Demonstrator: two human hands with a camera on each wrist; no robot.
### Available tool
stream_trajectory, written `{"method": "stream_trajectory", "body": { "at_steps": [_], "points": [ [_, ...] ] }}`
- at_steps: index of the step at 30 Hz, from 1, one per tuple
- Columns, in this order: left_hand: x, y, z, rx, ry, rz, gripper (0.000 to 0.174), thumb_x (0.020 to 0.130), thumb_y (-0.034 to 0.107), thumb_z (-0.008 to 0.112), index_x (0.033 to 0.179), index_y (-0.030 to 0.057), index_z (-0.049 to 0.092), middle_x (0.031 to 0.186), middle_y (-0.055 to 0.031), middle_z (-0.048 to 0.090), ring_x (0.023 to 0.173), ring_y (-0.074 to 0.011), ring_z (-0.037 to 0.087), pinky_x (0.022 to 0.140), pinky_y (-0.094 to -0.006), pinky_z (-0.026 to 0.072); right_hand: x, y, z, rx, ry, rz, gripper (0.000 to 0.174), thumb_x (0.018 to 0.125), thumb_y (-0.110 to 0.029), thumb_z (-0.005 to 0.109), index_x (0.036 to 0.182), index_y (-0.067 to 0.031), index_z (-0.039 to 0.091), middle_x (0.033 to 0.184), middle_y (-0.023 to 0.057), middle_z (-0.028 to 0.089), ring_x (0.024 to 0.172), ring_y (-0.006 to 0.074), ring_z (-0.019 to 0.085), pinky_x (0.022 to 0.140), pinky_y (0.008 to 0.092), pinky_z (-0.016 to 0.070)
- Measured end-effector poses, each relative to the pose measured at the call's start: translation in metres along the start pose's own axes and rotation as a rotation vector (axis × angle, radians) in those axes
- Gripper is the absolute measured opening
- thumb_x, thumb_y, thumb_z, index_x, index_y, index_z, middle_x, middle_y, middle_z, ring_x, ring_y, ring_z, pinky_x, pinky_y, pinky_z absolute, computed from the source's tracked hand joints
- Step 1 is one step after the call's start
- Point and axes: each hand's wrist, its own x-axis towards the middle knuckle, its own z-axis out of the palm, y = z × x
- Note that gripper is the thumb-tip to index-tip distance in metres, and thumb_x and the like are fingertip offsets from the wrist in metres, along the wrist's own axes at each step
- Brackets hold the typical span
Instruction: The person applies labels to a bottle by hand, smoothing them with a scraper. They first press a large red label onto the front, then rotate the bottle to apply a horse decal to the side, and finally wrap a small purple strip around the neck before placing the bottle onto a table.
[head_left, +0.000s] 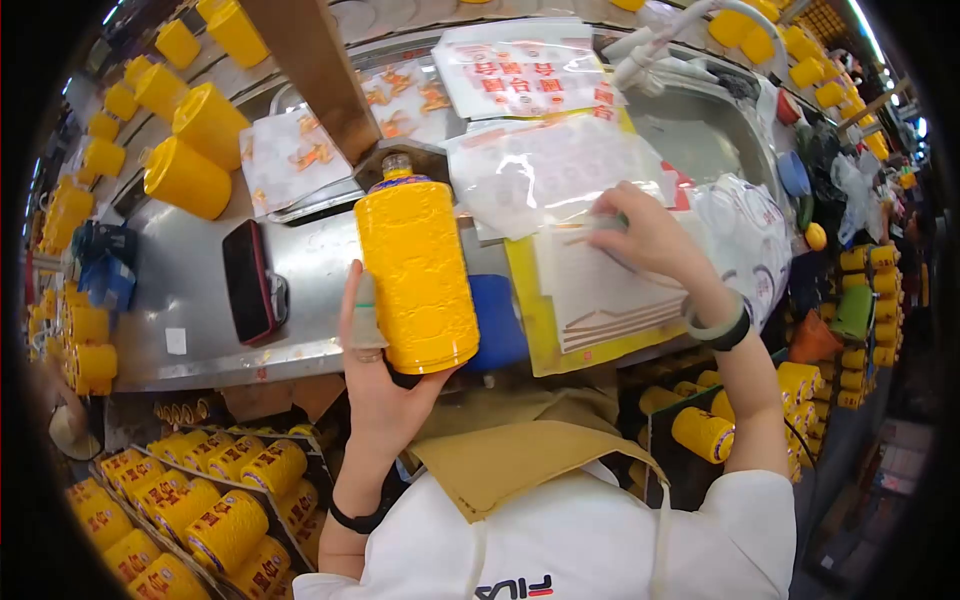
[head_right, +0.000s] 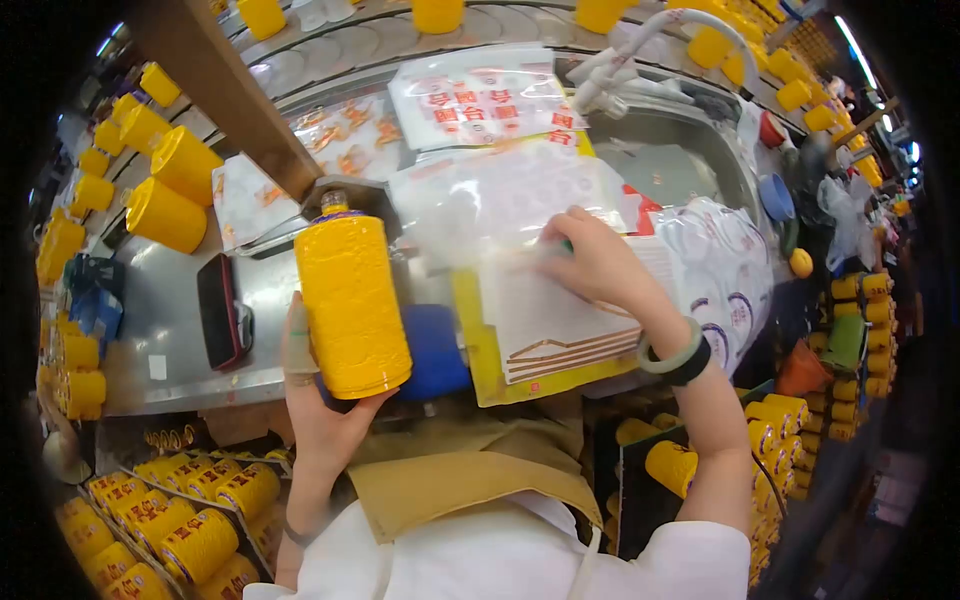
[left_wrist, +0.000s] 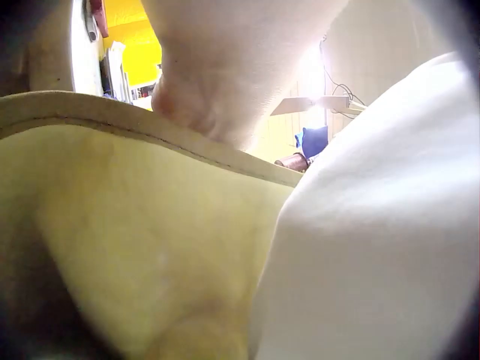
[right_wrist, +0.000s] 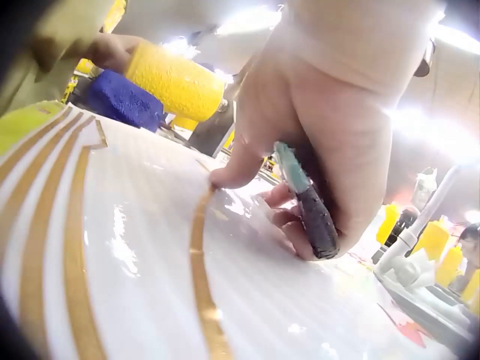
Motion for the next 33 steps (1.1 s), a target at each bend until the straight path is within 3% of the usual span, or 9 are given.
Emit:
{"method": "stream_trajectory", "body": {
  "at_steps": [3,10,11,16,19,23,26,31,33],
  "points": [
    [-0.008,-0.005,0.004,-0.170,0.023,-0.133,0.112,0.075,-0.004,0.089,0.164,0.0003,0.021,0.159,-0.0171,0.040,0.140,-0.0285,0.051,0.112,-0.0411,0.0492,0.005,0.003,0.000,-0.010,0.031,-0.051,0.018,0.090,-0.017,0.074,0.098,-0.0009,0.069,0.097,0.0164,0.064,0.098,0.0359,0.064,0.085,0.0423,0.0514],
    [-0.012,-0.014,0.007,-0.287,0.070,-0.162,0.108,0.077,0.003,0.089,0.163,0.0007,0.024,0.144,-0.0176,0.055,0.130,-0.0271,0.061,0.109,-0.0375,0.0486,0.002,-0.003,0.005,0.098,0.213,0.013,0.011,0.098,-0.011,0.066,0.098,0.0000,0.070,0.096,0.0164,0.068,0.087,0.0306,0.065,0.079,0.0365,0.0495],
    [-0.013,-0.014,0.008,-0.294,0.100,-0.180,0.101,0.077,0.003,0.089,0.160,-0.0003,0.032,0.144,-0.0187,0.057,0.130,-0.0269,0.061,0.109,-0.0378,0.0489,0.000,-0.011,0.002,0.164,0.187,0.139,0.013,0.101,-0.010,0.063,0.100,0.0019,0.068,0.087,0.0127,0.068,0.081,0.0217,0.062,0.078,0.0329,0.0484],
    [-0.008,-0.011,0.004,-0.211,0.152,-0.220,0.076,0.076,0.003,0.089,0.144,-0.0020,0.057,0.142,-0.0188,0.062,0.129,-0.0290,0.061,0.107,-0.0395,0.0503,-0.022,-0.046,-0.002,0.372,0.133,0.147,0.017,0.104,-0.011,0.060,0.100,0.0057,0.064,0.083,0.0047,0.065,0.080,0.0120,0.056,0.075,0.0294,0.0460],
    [-0.005,-0.011,-0.003,0.082,0.182,0.124,0.084,0.074,0.009,0.092,0.147,-0.0027,0.054,0.145,-0.0215,0.059,0.129,-0.0321,0.061,0.108,-0.0385,0.0492,-0.036,-0.080,0.002,0.484,0.046,0.082,0.016,0.103,-0.010,0.062,0.097,0.0048,0.063,0.079,0.0017,0.059,0.078,0.0092,0.050,0.071,0.0261,0.0417],
    [-0.003,-0.005,0.005,-0.320,0.107,-0.210,0.099,0.071,0.011,0.096,0.154,-0.0048,0.044,0.148,-0.0200,0.058,0.135,-0.0270,0.058,0.110,-0.0386,0.0478,-0.047,-0.115,0.004,0.522,-0.048,0.116,0.015,0.098,-0.010,0.067,0.093,0.0033,0.065,0.079,0.0018,0.058,0.073,0.0097,0.048,0.067,0.0276,0.0417],
    [-0.003,-0.002,-0.003,-0.067,0.066,-0.127,0.100,0.072,0.012,0.095,0.155,-0.0051,0.043,0.152,-0.0209,0.054,0.135,-0.0262,0.057,0.110,-0.0385,0.0474,-0.050,-0.125,0.015,0.519,-0.019,-0.026,0.011,0.095,-0.007,0.070,0.093,0.0024,0.066,0.079,0.0025,0.060,0.071,0.0107,0.050,0.066,0.0278,0.0423],
    [-0.002,-0.003,0.000,-0.014,0.130,0.010,0.101,0.074,0.013,0.094,0.158,-0.0025,0.041,0.153,-0.0209,0.054,0.136,-0.0257,0.058,0.113,-0.0383,0.0447,-0.050,-0.149,0.019,0.559,-0.043,-0.003,0.010,0.091,-0.005,0.075,0.093,0.0017,0.068,0.081,0.0060,0.064,0.071,0.0145,0.054,0.067,0.0287,0.0444],
    [-0.003,-0.004,0.000,-0.019,0.113,-0.019,0.100,0.075,0.011,0.093,0.158,-0.0012,0.040,0.154,-0.0206,0.053,0.136,-0.0260,0.057,0.113,-0.0386,0.0450,-0.051,-0.160,0.021,0.586,-0.033,-0.113,0.010,0.090,-0.005,0.075,0.093,0.0014,0.069,0.080,0.0084,0.064,0.071,0.0176,0.057,0.068,0.0302,0.0456]
  ]
}}
